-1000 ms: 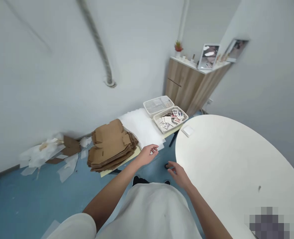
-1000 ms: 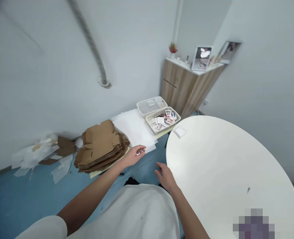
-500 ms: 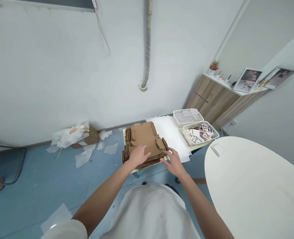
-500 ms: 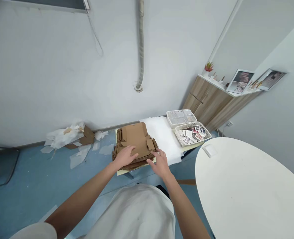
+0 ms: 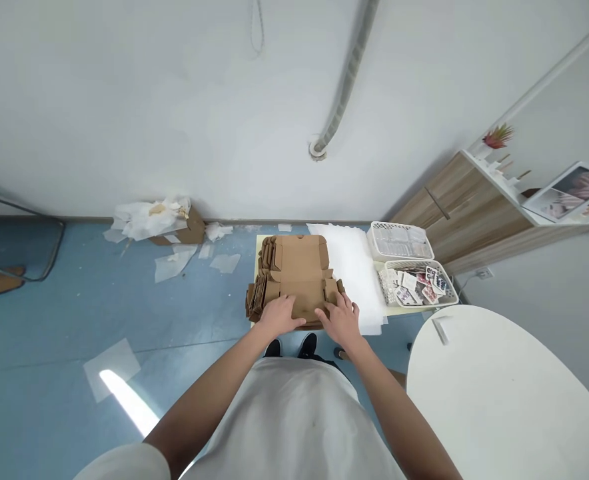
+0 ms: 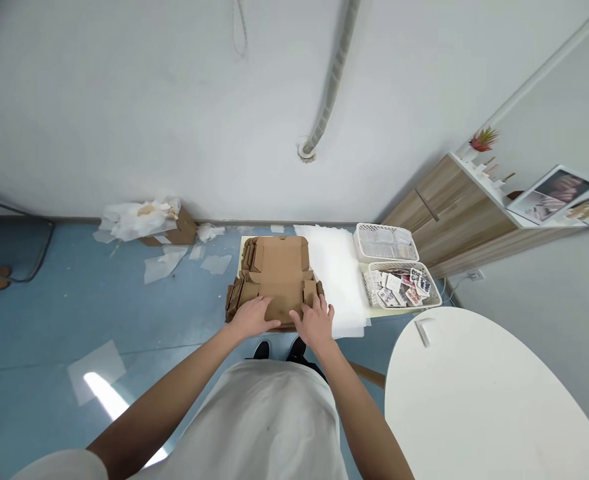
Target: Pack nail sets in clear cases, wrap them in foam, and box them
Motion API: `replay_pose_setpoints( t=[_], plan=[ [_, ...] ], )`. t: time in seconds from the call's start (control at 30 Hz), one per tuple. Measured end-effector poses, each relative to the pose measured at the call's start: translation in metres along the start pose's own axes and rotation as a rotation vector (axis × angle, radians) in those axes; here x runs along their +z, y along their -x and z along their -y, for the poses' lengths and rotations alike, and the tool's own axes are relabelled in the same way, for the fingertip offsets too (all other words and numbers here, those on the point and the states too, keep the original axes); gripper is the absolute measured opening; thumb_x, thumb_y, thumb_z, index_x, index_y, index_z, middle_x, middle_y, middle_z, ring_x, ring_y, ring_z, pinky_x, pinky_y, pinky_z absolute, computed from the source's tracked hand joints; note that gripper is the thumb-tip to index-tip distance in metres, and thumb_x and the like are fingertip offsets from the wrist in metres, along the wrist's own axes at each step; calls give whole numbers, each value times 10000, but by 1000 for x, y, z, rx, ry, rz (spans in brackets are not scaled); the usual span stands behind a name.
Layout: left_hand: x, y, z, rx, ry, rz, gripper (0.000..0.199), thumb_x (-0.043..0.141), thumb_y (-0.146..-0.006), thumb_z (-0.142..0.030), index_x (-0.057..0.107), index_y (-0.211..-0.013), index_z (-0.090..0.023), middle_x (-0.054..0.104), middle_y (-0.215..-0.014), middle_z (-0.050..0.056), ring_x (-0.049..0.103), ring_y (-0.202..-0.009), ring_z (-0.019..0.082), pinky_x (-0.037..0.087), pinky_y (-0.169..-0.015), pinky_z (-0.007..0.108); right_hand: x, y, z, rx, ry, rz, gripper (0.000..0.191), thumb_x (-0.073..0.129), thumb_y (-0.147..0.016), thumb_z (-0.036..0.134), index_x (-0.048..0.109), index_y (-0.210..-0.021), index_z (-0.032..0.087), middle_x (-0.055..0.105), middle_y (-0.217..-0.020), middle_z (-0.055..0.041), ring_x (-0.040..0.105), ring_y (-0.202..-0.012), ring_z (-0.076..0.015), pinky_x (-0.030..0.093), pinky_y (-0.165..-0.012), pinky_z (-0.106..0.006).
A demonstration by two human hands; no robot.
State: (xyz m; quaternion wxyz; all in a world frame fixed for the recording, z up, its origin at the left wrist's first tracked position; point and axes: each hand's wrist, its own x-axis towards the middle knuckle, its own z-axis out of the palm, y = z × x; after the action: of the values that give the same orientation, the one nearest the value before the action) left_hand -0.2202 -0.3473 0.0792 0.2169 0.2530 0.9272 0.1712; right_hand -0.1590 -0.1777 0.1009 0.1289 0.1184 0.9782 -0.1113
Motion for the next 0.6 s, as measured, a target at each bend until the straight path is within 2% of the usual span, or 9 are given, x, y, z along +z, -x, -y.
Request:
replay_pose_setpoints(
  t=[0.1,0.2,0.27,0.33,0.43,0.47,0.53,0.6],
  plan=[
    [-3,1,4,43,13,-10,607,530,-701,-537,459,-1165,-153,579,-1085,128,549,-994,272,426,-780,332,-6,-10,-15,-14,-100,108,575,332,-828,535,448,-1247,158,345,-1367,-149,300,-1257,-287,246,-973,-480],
    [-8,0,3,64,-13,8,463,410,-802,-500,514,-1092,-154,612,-995,116,579,-917,253,428,-714,318,-16,-19,-33,-53,-254,147,640,303,-829,545,382,-1293,111,341,-1369,-159,328,-1252,-264,310,-970,-412],
    [-12,-2,0,84,-65,33,388,313,-865,-437,573,-951,-162,630,-897,97,597,-838,233,419,-666,307,-24,-22,-41,-82,-322,110,629,287,-837,536,365,-1304,122,362,-1358,-143,338,-1248,-243,319,-977,-386],
    [-14,-5,-3,123,-136,41,379,268,-894,-366,583,-830,-166,629,-827,80,602,-777,213,406,-647,301,-32,-21,-43,-106,-318,13,617,316,-834,519,335,-1321,141,358,-1360,-134,321,-1254,-252,307,-985,-407],
    [-15,-8,-6,184,-230,31,313,281,-899,-266,563,-803,-168,617,-820,64,598,-732,187,392,-643,293,-41,-13,-30,-204,-247,-120,548,398,-823,453,370,-1299,182,393,-1328,-125,347,-1220,-278,312,-960,-443],
    [-16,-9,-6,192,-253,30,283,291,-895,-237,555,-820,-171,613,-826,60,596,-724,180,389,-643,291,-42,-10,-23,-283,-240,-92,488,402,-830,422,418,-1263,197,451,-1275,-118,405,-1171,-263,336,-936,-421],
    [-17,-9,-6,197,-289,32,242,303,-887,-201,540,-844,-174,603,-836,57,591,-723,174,388,-645,291,-40,-4,-9,-467,-218,72,397,395,-845,377,480,-1201,224,562,-1134,-88,513,-1038,-216,378,-879,-368],
    [-21,-8,-6,193,-312,25,227,305,-883,-195,528,-848,-174,594,-844,58,585,-731,174,389,-650,295,-32,-1,2,-516,-120,203,361,430,-827,384,536,-1128,214,617,-1016,-86,548,-976,-229,375,-860,-386]
  ],
)
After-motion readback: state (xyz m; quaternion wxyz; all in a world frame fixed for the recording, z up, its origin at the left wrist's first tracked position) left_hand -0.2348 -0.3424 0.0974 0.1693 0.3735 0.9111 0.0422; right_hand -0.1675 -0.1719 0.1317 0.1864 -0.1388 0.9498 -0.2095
